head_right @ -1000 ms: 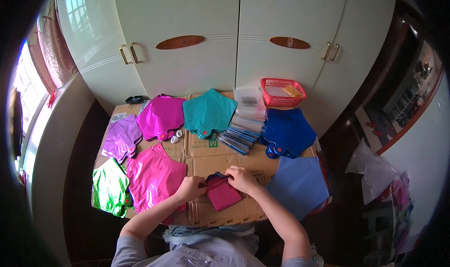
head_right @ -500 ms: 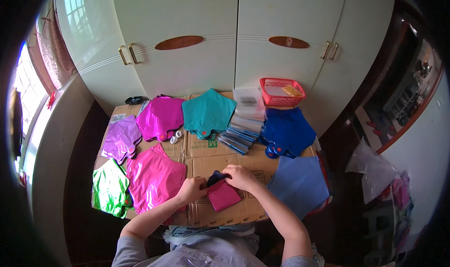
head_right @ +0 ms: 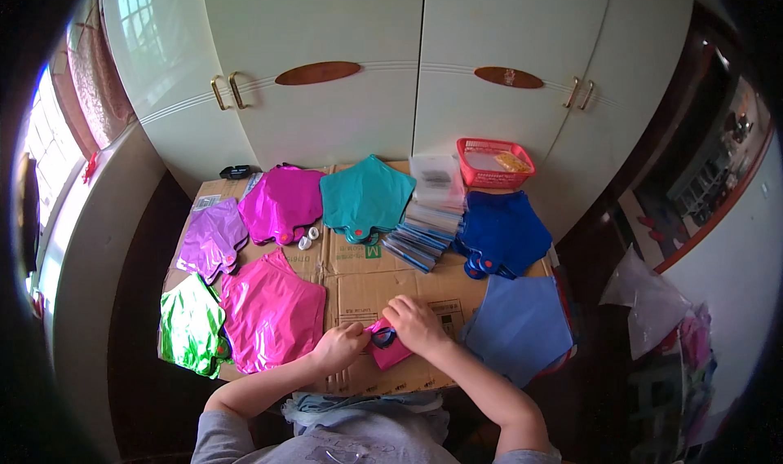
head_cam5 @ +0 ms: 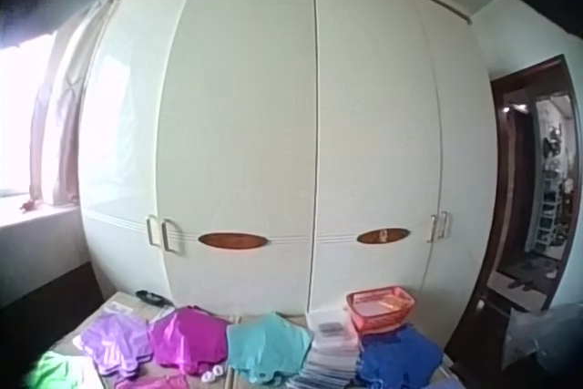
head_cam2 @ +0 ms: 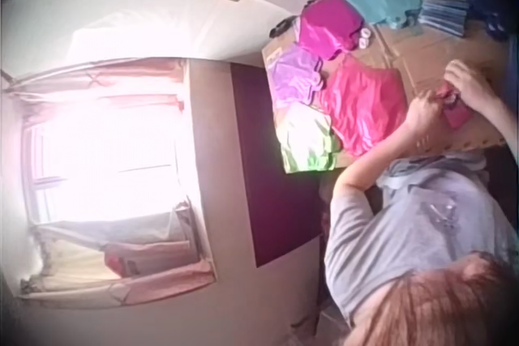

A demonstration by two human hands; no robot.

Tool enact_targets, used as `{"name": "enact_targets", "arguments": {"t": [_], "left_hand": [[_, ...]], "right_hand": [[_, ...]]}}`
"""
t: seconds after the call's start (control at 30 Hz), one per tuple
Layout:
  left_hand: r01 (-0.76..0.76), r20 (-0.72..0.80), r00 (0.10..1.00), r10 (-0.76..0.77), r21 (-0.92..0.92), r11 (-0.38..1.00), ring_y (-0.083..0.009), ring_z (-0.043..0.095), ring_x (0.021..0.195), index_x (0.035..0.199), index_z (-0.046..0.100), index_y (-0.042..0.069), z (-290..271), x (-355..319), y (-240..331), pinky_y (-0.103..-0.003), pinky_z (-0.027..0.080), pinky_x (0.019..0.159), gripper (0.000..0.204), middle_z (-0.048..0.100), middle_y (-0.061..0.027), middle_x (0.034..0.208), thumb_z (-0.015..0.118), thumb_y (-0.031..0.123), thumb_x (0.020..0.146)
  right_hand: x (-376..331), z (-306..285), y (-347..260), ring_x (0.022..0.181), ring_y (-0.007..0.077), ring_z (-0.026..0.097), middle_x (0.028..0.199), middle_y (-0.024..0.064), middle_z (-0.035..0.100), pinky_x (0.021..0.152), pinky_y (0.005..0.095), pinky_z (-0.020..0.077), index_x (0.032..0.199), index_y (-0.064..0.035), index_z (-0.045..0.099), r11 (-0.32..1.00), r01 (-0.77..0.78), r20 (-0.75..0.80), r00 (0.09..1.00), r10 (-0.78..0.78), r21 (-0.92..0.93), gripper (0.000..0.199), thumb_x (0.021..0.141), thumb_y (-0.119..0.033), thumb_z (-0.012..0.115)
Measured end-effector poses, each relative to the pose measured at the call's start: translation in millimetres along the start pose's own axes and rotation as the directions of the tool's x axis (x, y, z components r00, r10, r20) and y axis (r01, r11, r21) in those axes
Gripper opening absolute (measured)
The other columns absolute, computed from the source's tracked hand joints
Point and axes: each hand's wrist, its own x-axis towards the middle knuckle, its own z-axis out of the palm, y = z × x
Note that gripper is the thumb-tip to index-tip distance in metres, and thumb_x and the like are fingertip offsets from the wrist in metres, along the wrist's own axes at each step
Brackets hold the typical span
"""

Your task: Folding colorful fabric items and placing them into clear plastic sleeves with cardboard inserts for retail packaging.

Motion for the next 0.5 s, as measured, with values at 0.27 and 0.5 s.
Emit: {"name": "enact_targets", "arguments": {"t": [0.27,0.5], "left_hand": [[-0.037,-0.028,0.999,0.037,0.004,0.999,-0.0245,0.061,0.079,0.085,0.06,0.006,0,-2,-3,-0.035,0.054,0.065,0.012,0.055,-0.0077,0.082,0.059,0.012,0.075],[-0.132,-0.004,0.991,0.134,0.146,0.98,-0.0201,0.058,0.083,0.088,0.061,0.004,-3,-7,-2,-0.031,0.053,0.064,0.018,0.055,-0.0043,0.084,0.059,0.012,0.073]], "right_hand": [[-26,9,-23,0.114,0.0242,0.057,0.115,0.0124,0.063,0.105,0.0404,0.0404,0.11,-0.0002,0.063,0.979,0.001,-0.059,0.998,-0.014,-0.202,0.029,0.085,-0.012,0.054],[-34,20,-21,0.103,0.0247,0.064,0.103,0.0139,0.068,0.099,0.0399,0.0462,0.101,0.0007,0.067,0.978,0.008,-0.11,0.993,-0.031,-0.209,0.024,0.082,-0.011,0.057]]}}
